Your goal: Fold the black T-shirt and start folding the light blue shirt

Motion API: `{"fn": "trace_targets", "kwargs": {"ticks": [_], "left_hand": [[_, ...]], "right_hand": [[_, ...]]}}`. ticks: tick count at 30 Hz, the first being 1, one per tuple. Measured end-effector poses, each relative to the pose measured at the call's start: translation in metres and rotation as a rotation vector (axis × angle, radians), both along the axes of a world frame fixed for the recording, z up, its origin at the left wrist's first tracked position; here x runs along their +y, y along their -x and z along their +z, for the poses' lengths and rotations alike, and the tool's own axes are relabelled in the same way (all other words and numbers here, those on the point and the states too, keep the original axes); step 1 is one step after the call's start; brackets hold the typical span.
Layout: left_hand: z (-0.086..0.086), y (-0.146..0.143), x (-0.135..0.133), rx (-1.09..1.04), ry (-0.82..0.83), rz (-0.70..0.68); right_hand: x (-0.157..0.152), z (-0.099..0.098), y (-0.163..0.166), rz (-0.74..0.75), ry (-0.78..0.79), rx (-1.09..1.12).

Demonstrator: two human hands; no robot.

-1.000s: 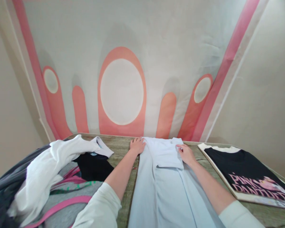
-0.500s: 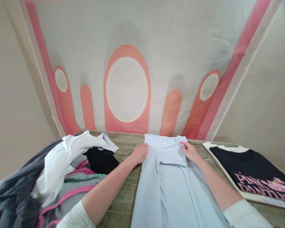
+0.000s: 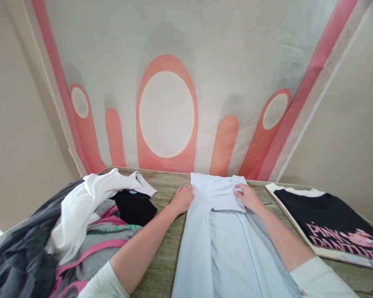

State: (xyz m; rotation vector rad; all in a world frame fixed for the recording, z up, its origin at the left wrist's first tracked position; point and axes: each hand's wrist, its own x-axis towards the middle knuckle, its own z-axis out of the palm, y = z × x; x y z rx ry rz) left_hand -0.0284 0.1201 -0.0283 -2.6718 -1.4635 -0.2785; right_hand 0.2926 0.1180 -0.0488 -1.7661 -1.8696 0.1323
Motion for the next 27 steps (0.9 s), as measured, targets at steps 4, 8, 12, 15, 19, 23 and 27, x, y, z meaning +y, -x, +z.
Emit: {"fn": "trace_targets", "kwargs": {"ticks": [4,8,12,15,19,23,27], "left_hand": [[0.007,-0.003,-0.017,0.037,0.003,-0.056],[0.0,-0.003,-0.03,0.022,0.047,-0.04],[-0.007,-0.002,-0.031,0.004,0.056,-0.023],[-0.006,-0.002,-0.03,-0.002,0.07,-0.019],[-0.004,-0.003,-0.032,-0.01,0.079,-0.014],[-0.006,-0.003,-0.031,-0.022,0.07,-0.009],[-0.008,-0.003,-0.031,-0.029,0.059,-0.008]], "right_hand": [[-0.002,0.004,0.002,-0.087,0.063,-0.056],[-0.008,0.011,0.004,-0.141,0.236,-0.091],[-0.015,0.017,0.01,-0.056,0.253,-0.069],[-0.018,0.019,0.016,-0.054,0.168,-0.086],[-0.023,0.019,0.021,-0.121,0.14,-0.153],[-0.037,0.029,0.029,-0.2,0.168,-0.304],[-0.058,0.053,0.051,-0.162,0.108,-0.306]]}}
